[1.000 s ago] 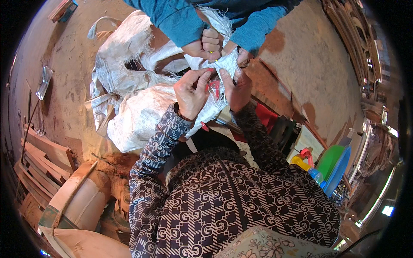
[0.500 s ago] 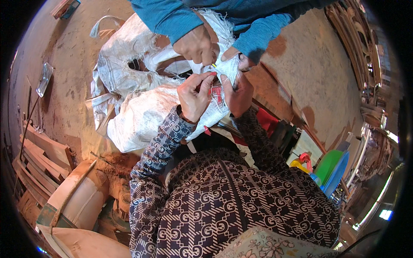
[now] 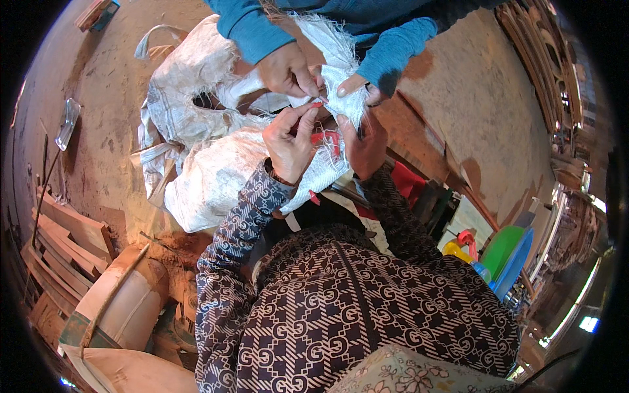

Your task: The person sews a large white sack using a needle and red thread. They pull the thread through the fabric repeatedly to stitch the sack closed while another person assists by holding the sack open.

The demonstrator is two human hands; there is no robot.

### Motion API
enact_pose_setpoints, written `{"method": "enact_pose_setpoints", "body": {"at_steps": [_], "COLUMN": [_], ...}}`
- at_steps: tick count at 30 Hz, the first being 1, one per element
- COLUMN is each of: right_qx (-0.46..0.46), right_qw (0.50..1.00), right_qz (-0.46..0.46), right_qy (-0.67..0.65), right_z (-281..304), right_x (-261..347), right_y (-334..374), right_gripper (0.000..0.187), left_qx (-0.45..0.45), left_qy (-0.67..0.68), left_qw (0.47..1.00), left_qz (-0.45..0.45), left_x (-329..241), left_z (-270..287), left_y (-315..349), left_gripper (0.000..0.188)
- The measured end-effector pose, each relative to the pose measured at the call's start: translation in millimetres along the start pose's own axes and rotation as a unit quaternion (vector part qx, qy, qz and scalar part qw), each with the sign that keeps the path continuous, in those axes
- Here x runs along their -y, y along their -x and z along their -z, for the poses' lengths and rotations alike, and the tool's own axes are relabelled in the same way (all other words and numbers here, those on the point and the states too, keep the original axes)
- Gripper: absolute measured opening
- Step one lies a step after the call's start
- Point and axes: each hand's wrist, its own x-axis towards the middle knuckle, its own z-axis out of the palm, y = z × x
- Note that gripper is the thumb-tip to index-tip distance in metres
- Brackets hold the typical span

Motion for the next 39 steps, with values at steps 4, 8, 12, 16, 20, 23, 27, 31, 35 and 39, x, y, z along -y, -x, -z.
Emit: {"method": "enact_pose_setpoints", "body": {"at_steps": [4,8,12,16,20,23,27,31,35,39], "right_qx": [-0.007,-0.019,-0.01,0.003,-0.003,0.0,0.01,0.019,0.006,0.009], "right_qw": [1.0,0.999,1.0,1.0,1.0,1.0,1.0,0.999,1.0,0.999], "right_qz": [0.008,0.025,0.021,0.012,0.014,0.005,-0.019,0.005,0.031,0.029], "right_qy": [0.006,-0.017,-0.01,-0.024,-0.007,-0.004,-0.021,0.042,0.003,-0.01], "right_z": [0,-6,-4,-8,-9,-2,2,5,1,2], "right_x": [-6,-8,-8,-7,-5,-9,-10,-16,-21,-17], "right_y": [7,6,9,9,9,13,16,17,16,14], "right_gripper": [0.027,0.027,0.025,0.023,0.023,0.022,0.022,0.021,0.016,0.011], "left_qx": [0.014,-0.005,-0.003,-0.004,-0.01,-0.012,-0.002,-0.004,-0.013,-0.001], "left_qy": [0.025,0.099,0.175,0.178,0.191,0.201,0.161,0.152,0.088,0.025], "left_qw": [0.999,0.991,0.974,0.974,0.971,0.969,0.977,0.979,0.993,1.0], "left_qz": [0.03,0.093,0.145,0.142,0.142,0.143,0.141,0.137,0.072,0.01], "left_x": [5,7,7,5,13,14,9,0,8,-3], "left_z": [-2,-8,-9,-10,-10,-11,-10,-9,-5,-2], "left_y": [3,10,7,8,10,11,11,12,13,9], "left_gripper": [0.011,0.014,0.017,0.015,0.014,0.012,0.012,0.011,0.011,0.01]}}
